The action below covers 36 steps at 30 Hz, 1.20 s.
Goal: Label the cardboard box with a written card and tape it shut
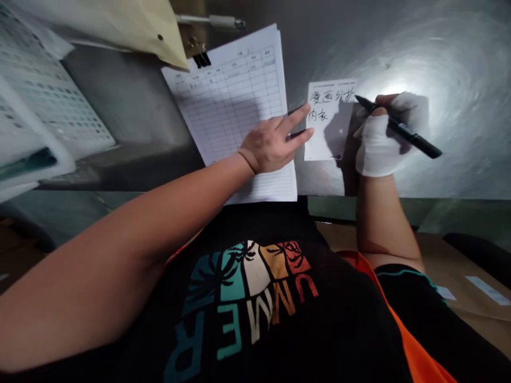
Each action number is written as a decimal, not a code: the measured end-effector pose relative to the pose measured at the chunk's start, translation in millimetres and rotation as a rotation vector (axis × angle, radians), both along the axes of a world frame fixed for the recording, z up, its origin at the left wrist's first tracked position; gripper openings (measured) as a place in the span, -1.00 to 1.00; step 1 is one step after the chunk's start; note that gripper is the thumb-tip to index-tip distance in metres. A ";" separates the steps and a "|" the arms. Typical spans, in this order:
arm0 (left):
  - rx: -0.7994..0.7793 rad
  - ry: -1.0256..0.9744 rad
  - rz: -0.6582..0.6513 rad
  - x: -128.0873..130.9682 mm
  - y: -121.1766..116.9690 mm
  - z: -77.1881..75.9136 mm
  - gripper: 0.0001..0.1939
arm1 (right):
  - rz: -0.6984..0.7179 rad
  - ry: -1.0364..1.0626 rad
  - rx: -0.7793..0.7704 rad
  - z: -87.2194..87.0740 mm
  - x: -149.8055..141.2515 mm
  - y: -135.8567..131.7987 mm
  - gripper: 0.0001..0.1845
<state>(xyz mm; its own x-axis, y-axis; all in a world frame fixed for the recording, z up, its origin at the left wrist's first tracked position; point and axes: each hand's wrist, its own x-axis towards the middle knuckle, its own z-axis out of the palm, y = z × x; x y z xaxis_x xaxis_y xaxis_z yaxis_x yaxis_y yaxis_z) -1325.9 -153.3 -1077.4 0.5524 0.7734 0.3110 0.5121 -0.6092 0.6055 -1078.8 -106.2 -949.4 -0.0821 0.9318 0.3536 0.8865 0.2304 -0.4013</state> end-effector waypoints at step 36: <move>-0.015 0.048 0.044 -9.1 -3.1 6.4 -0.35 | 0.296 -0.197 0.076 13.2 -20.3 -9.2 -0.84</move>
<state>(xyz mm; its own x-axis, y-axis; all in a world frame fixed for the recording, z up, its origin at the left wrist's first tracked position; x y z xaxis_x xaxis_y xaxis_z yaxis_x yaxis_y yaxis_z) -1335.0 -156.4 -1071.0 0.5313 0.8019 0.2734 0.5669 -0.5763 0.5887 -1099.1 -115.4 -936.2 -0.4176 0.8293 0.3713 0.8357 0.5110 -0.2013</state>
